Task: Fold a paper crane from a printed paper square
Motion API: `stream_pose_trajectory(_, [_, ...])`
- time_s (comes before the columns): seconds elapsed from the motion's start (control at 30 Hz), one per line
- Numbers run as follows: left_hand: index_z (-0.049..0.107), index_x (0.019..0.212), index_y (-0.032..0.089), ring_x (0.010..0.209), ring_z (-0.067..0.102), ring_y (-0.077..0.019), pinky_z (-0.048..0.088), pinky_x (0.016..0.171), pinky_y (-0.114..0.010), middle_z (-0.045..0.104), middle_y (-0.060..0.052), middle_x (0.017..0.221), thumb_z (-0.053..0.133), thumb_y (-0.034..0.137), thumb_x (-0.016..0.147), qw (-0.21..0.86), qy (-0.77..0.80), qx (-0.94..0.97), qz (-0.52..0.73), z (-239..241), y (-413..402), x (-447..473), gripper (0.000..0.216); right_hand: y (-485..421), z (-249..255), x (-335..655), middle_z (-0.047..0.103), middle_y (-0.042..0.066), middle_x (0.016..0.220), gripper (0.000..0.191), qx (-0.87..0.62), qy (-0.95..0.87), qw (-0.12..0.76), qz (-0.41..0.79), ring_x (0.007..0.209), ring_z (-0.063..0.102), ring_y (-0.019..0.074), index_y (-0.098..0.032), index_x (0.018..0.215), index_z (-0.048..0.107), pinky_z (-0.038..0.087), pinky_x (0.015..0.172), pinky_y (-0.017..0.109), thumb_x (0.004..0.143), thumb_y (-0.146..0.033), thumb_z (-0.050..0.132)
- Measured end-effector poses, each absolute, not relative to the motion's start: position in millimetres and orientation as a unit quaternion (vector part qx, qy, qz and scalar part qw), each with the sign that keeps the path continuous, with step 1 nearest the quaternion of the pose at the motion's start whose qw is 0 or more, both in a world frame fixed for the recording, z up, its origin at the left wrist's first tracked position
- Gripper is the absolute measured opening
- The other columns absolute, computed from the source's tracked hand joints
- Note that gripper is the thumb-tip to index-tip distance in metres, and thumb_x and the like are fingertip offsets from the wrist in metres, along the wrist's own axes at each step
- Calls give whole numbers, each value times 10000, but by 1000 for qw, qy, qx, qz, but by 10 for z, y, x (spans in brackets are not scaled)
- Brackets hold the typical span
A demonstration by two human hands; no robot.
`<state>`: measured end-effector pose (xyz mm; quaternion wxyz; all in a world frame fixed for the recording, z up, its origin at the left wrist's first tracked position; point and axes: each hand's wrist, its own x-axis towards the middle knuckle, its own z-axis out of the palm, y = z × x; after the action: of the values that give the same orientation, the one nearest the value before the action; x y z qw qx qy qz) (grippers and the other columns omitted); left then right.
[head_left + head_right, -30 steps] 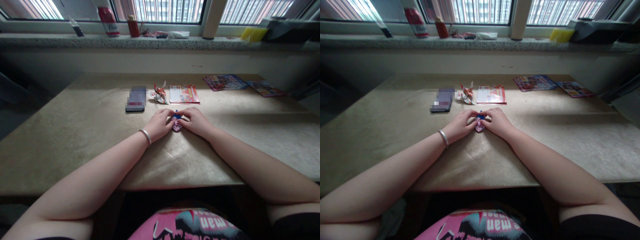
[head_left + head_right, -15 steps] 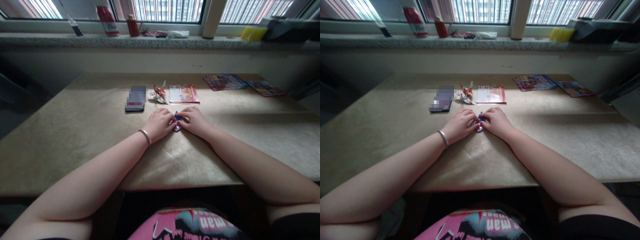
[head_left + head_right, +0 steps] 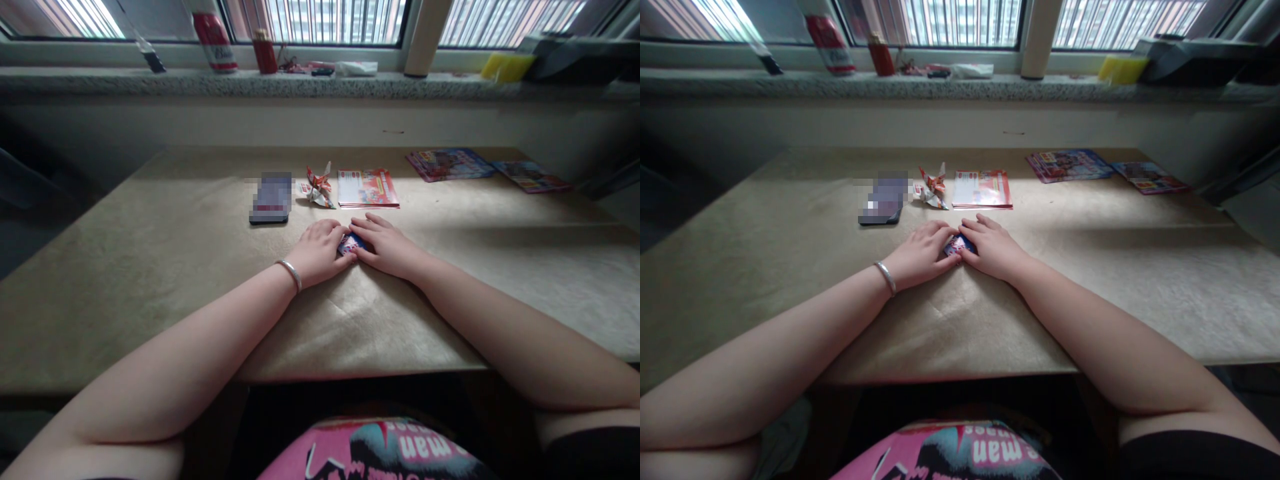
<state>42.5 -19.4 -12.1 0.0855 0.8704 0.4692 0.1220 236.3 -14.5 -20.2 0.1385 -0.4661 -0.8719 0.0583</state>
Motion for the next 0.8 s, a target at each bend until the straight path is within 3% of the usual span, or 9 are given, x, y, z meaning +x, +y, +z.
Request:
stream_pose_trajectory(0.23, [484,1323,178,1330,385,-317,254,1148,-496,449,-151,1386,547,544,833,78,484,866,100,-110,-173,423,614,-146,-183,2358,454,98,1487,595,-472,-872,121,53,1409,333,342,-143,1413,488,296,1166,482,886,-419,510])
stream_pose_trajectory(0.47, [311,1493,218,1446,217,-350,131,1175,-560,318,-142,1537,496,617,850,87,480,871,57,-130,-126,415,779,-114,-175,2375,431,98,1503,668,-481,-868,115,48,1402,334,369,-130,1429,469,296,1165,484,861,-478,536])
stream_pose_trajectory(0.8, [473,1404,266,1389,337,-323,232,1143,-546,447,-86,1472,407,429,959,64,483,868,94,-123,-140,384,479,-93,-221,2359,410,117,1511,537,-479,-872,98,21,1393,354,350,-86,1435,449,302,1155,491,951,-306,375])
